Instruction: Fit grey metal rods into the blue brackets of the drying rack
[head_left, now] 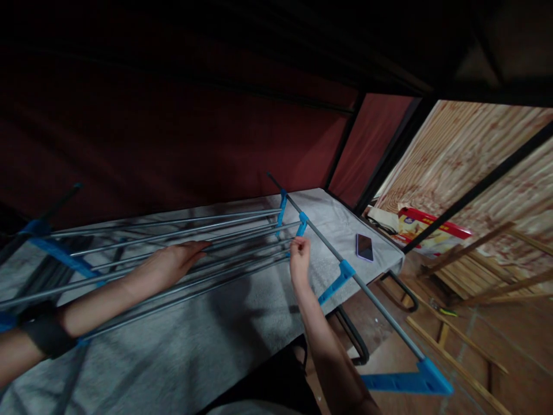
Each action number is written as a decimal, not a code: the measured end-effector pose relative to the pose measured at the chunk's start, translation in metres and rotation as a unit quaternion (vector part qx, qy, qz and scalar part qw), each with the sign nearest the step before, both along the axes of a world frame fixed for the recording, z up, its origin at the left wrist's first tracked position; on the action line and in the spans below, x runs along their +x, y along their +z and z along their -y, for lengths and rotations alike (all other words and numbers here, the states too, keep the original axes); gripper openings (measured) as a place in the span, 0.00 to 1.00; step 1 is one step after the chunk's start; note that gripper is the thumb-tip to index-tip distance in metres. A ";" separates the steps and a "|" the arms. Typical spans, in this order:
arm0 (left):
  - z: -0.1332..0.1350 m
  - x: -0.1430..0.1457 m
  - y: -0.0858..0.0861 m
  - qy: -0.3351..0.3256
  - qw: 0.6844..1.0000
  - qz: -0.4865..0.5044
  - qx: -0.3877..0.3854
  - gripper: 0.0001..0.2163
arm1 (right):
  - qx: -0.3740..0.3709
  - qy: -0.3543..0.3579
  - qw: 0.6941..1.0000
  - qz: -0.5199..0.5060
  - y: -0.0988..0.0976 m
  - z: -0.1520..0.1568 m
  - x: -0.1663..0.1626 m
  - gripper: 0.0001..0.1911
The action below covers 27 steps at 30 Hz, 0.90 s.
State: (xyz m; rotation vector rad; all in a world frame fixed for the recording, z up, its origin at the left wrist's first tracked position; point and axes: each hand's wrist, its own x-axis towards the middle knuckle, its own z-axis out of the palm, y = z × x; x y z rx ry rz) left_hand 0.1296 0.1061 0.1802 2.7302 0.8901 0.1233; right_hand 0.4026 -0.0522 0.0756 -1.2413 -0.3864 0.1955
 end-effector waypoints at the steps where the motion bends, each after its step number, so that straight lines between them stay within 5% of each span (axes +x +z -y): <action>1: 0.001 0.000 0.000 -0.001 1.000 0.003 0.002 0.28 | -0.007 -0.049 0.998 0.034 -0.002 0.004 0.010 0.12; 3: 0.002 0.000 -0.001 -0.003 1.000 0.006 -0.001 0.27 | -0.022 -0.080 0.994 0.067 0.000 0.007 0.028 0.18; 6: 0.002 0.000 -0.001 -0.001 1.000 -0.015 -0.004 0.28 | -0.027 -0.027 0.997 0.067 0.009 0.002 0.043 0.24; 27: -0.005 -0.006 -0.009 -0.018 1.000 -0.008 0.017 0.28 | -0.024 -0.008 0.994 0.108 0.009 -0.012 0.045 0.22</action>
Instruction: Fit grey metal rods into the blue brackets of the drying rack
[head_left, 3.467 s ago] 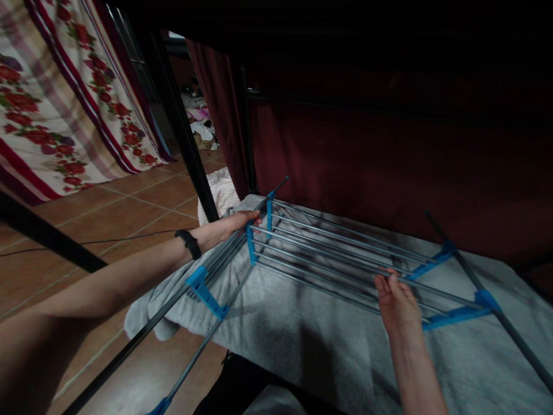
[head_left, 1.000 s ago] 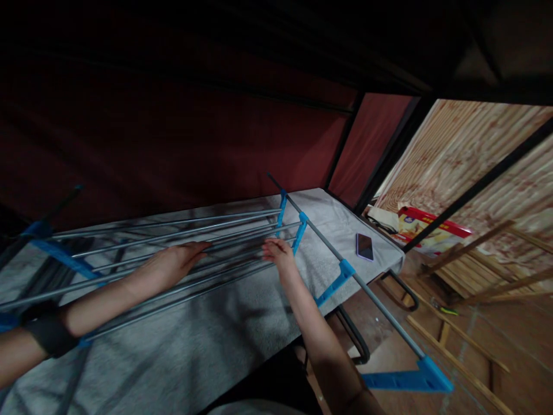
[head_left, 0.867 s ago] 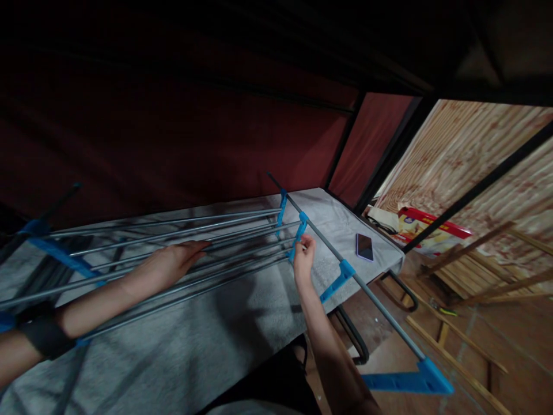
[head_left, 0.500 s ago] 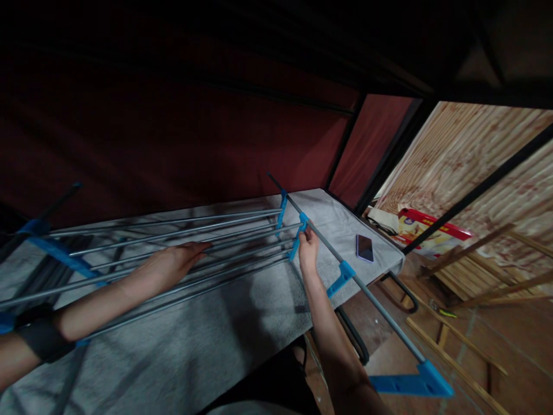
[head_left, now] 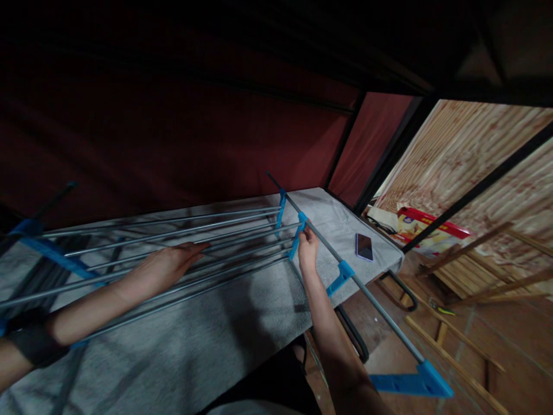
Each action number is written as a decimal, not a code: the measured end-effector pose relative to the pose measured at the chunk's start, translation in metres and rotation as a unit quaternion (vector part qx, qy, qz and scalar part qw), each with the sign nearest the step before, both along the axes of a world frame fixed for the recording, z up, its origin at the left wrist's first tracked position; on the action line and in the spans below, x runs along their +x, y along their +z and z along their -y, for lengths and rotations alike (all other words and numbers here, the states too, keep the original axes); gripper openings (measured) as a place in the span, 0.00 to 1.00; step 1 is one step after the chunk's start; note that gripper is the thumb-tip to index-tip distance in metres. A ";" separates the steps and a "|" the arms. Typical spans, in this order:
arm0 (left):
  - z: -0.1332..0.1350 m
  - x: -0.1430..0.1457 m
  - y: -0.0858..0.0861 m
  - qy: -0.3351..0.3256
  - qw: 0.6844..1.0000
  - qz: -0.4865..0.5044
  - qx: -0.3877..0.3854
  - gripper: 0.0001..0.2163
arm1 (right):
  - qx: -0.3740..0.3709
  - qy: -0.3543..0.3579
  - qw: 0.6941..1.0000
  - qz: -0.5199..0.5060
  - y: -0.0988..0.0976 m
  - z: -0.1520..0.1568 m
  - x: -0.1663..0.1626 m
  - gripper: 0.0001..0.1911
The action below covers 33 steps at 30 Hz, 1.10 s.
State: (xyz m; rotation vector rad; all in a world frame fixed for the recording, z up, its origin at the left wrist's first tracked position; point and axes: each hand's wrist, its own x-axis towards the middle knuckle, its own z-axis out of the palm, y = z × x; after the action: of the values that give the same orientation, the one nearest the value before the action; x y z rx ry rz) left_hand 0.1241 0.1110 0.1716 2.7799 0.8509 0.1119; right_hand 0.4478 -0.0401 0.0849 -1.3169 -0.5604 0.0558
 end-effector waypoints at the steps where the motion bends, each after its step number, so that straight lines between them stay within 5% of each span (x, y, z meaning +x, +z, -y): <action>1: -0.001 0.000 -0.002 0.002 1.000 -0.001 0.006 0.28 | -0.003 -0.002 1.000 0.003 0.000 0.000 0.000 0.22; 33: 0.003 0.002 0.009 0.021 0.999 -0.040 -0.001 0.28 | -0.053 -0.024 0.998 0.022 0.003 0.003 -0.004 0.17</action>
State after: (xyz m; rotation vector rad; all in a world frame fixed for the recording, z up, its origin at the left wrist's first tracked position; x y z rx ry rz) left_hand 0.1265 0.1075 0.1804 2.7818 0.9272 0.0081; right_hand 0.4439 -0.0428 0.0876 -1.4366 -0.5701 0.0171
